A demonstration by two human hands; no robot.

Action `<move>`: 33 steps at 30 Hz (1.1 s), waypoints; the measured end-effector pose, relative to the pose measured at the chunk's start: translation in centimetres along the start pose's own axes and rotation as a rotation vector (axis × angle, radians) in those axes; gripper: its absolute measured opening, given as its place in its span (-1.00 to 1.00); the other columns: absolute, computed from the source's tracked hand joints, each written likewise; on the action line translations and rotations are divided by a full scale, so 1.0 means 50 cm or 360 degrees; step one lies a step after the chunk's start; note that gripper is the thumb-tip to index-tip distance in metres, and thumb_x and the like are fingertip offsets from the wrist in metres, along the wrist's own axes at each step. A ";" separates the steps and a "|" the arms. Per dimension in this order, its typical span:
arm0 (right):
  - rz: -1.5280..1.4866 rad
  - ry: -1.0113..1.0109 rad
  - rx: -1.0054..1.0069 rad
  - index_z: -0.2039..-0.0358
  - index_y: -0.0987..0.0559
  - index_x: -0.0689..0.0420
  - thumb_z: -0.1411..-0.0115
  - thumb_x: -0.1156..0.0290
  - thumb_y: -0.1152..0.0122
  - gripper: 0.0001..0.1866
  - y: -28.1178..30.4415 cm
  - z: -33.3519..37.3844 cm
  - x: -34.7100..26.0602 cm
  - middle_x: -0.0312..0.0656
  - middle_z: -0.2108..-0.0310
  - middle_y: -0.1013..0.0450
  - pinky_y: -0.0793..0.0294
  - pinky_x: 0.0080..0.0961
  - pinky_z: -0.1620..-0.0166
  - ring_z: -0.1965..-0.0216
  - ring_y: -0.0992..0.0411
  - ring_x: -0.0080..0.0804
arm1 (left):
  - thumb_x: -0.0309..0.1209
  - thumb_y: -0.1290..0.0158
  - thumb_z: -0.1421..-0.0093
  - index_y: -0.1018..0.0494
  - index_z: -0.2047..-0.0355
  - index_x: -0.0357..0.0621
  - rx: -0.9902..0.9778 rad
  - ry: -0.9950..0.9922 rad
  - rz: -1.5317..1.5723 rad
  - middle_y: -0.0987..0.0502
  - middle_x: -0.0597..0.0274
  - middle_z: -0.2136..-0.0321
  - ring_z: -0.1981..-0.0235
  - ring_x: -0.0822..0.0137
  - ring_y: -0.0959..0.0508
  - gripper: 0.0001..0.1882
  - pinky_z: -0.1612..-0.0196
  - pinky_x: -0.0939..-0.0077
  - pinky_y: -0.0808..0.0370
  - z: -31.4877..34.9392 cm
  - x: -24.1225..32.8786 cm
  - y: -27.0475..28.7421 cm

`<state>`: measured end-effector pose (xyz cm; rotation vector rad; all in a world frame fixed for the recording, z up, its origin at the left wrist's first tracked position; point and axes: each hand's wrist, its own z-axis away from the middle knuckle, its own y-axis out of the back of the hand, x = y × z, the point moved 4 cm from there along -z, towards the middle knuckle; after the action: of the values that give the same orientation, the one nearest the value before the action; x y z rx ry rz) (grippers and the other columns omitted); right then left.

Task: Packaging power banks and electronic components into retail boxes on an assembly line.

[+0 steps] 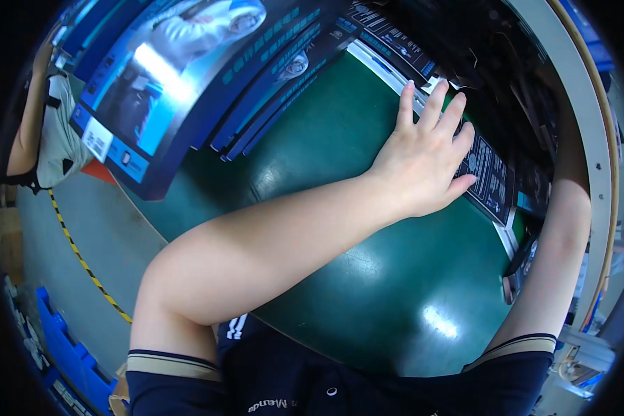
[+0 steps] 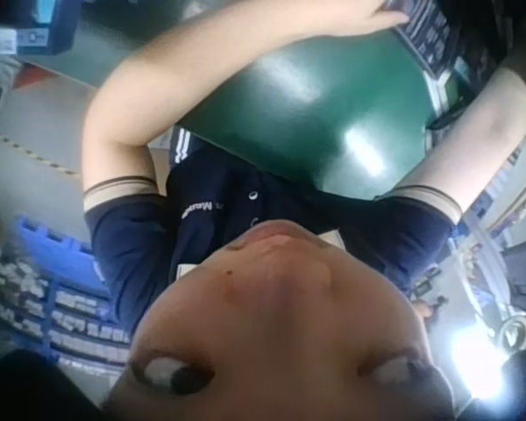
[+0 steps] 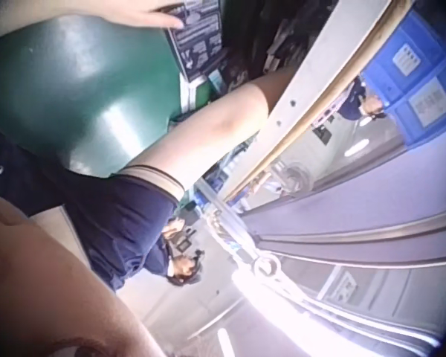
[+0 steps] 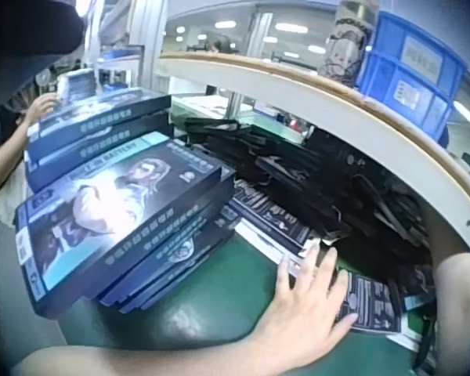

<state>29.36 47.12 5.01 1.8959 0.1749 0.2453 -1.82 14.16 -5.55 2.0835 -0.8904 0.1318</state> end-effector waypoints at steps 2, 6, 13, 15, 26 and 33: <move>-0.0121 0.0061 -0.0062 -0.19 -0.39 0.19 -0.09 0.39 -0.28 -0.38 0.002 -0.013 0.007 -0.05 -0.07 -0.47 -0.42 -0.30 -0.14 -0.07 -0.45 -0.12 | 0.04 -0.08 -0.22 -0.44 -0.09 -0.23 -0.0027 -0.0007 -0.0005 -0.19 -0.18 -0.26 -0.37 -0.21 -0.02 -0.37 -0.29 -0.43 0.03 0.001 -0.001 -0.002; -0.0355 0.0131 -0.0188 -0.25 -0.33 0.19 -0.11 0.41 -0.26 -0.33 0.012 -0.021 0.019 -0.06 -0.08 -0.46 -0.42 -0.32 -0.13 -0.06 -0.46 -0.17 | 0.00 -0.10 -0.21 -0.45 -0.07 -0.21 -0.0010 -0.0032 -0.0001 -0.20 -0.15 -0.26 -0.37 -0.19 -0.03 -0.41 -0.30 -0.40 0.02 0.002 0.003 -0.001; -0.0511 0.0162 -0.0290 -0.35 -0.23 0.17 -0.13 0.46 -0.23 -0.24 -0.018 -0.054 -0.014 -0.08 -0.11 -0.45 -0.43 -0.35 -0.13 -0.05 -0.47 -0.25 | -0.02 -0.12 -0.20 -0.44 -0.10 -0.17 -0.0016 -0.0029 -0.0008 -0.19 -0.15 -0.27 -0.37 -0.18 -0.03 -0.41 -0.30 -0.40 0.02 0.003 -0.002 -0.005; -0.0533 0.0093 -0.0363 -0.36 -0.21 0.17 -0.11 0.53 -0.19 -0.23 -0.002 -0.025 -0.041 -0.09 -0.11 -0.45 -0.41 -0.40 -0.14 -0.05 -0.47 -0.29 | -0.03 -0.13 -0.20 -0.43 -0.12 -0.16 0.0015 -0.0016 -0.0005 -0.17 -0.14 -0.27 -0.37 -0.18 -0.02 -0.41 -0.31 -0.40 0.02 0.003 -0.004 0.002; 0.0092 0.0585 -0.0272 -0.03 -0.55 0.17 -0.20 0.64 -0.07 -0.63 0.158 0.253 -0.240 0.06 0.05 -0.55 -0.45 -0.32 -0.09 -0.02 -0.53 -0.04 | -0.05 -0.27 -0.02 -0.30 -0.26 0.03 0.0253 -0.0075 0.0027 -0.04 -0.08 -0.34 -0.37 -0.21 0.04 -0.20 -0.25 -0.50 0.09 -0.017 0.012 0.039; -0.0656 0.0840 -0.0296 0.05 -0.57 0.21 -0.13 0.31 -0.37 -0.59 0.252 0.416 -0.417 -0.06 0.04 -0.54 -0.44 -0.36 -0.09 -0.02 -0.51 -0.14 | 0.00 -0.29 0.01 -0.25 -0.30 0.08 0.0160 -0.0031 0.0041 -0.02 -0.04 -0.37 -0.37 -0.21 0.05 -0.12 -0.26 -0.48 0.15 -0.012 0.014 0.042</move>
<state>14.54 18.93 8.50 1.5348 0.8578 0.4578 -2.52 13.41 -3.46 2.1700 -0.9394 0.1733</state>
